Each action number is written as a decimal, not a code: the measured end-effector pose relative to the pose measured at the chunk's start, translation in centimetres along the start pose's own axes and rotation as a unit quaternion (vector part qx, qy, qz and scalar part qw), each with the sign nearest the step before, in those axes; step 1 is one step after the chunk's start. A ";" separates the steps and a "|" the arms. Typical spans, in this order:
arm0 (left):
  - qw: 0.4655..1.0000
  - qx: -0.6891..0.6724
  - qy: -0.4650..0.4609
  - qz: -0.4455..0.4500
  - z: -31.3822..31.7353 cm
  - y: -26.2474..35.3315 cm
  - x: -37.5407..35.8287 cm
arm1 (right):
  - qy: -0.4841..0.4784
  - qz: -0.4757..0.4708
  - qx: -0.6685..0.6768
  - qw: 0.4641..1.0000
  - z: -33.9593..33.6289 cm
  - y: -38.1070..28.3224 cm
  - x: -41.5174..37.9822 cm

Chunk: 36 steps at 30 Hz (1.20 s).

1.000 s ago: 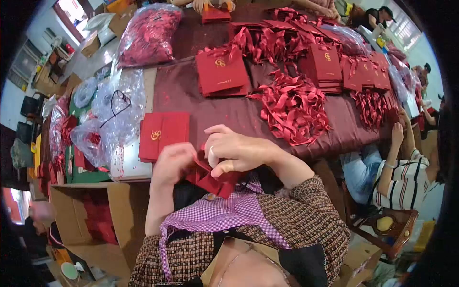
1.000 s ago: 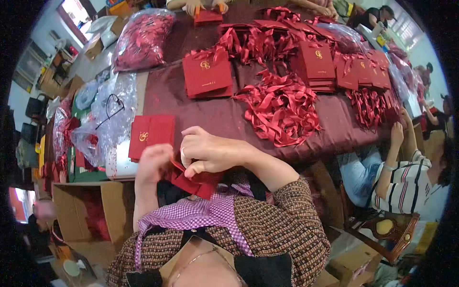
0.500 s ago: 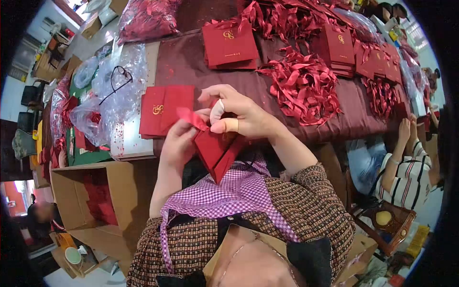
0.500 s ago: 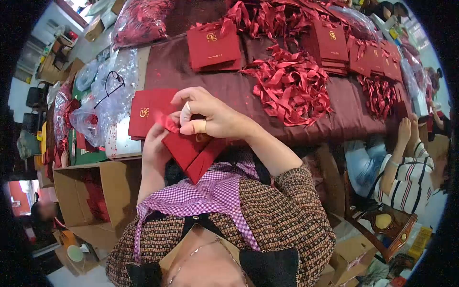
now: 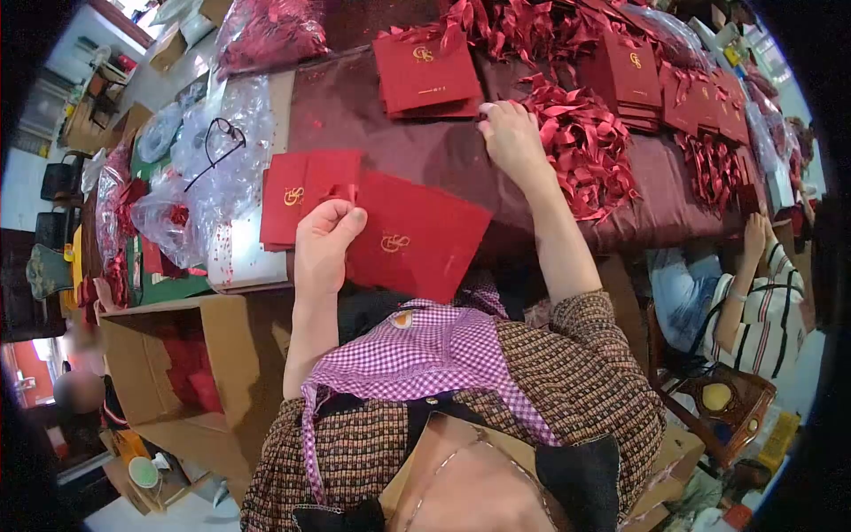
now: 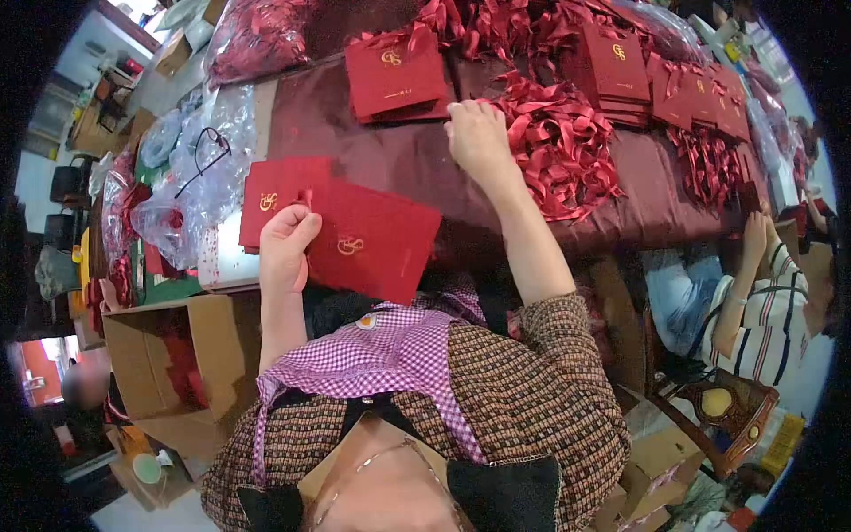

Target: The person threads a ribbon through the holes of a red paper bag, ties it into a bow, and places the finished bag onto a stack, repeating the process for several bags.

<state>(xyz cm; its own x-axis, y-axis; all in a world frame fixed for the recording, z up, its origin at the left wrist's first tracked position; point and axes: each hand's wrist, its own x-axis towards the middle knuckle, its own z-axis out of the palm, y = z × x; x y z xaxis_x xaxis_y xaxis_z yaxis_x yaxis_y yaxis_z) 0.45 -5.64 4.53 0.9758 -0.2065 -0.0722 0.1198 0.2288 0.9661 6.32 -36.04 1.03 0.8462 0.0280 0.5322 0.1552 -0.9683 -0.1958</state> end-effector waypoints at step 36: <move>0.995 0.069 0.069 0.017 0.6 -0.7 0.6 | -0.117 -0.037 0.398 0.909 -1.5 -5.1 -0.7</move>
<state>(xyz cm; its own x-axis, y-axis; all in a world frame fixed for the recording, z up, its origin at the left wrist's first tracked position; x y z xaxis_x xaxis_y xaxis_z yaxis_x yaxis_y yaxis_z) 0.85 -6.51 3.97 0.9959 -0.0661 -0.0623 0.0687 0.0979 0.9928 4.19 -31.51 2.83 0.8895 0.2266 0.3969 0.4566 -0.4780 -0.7503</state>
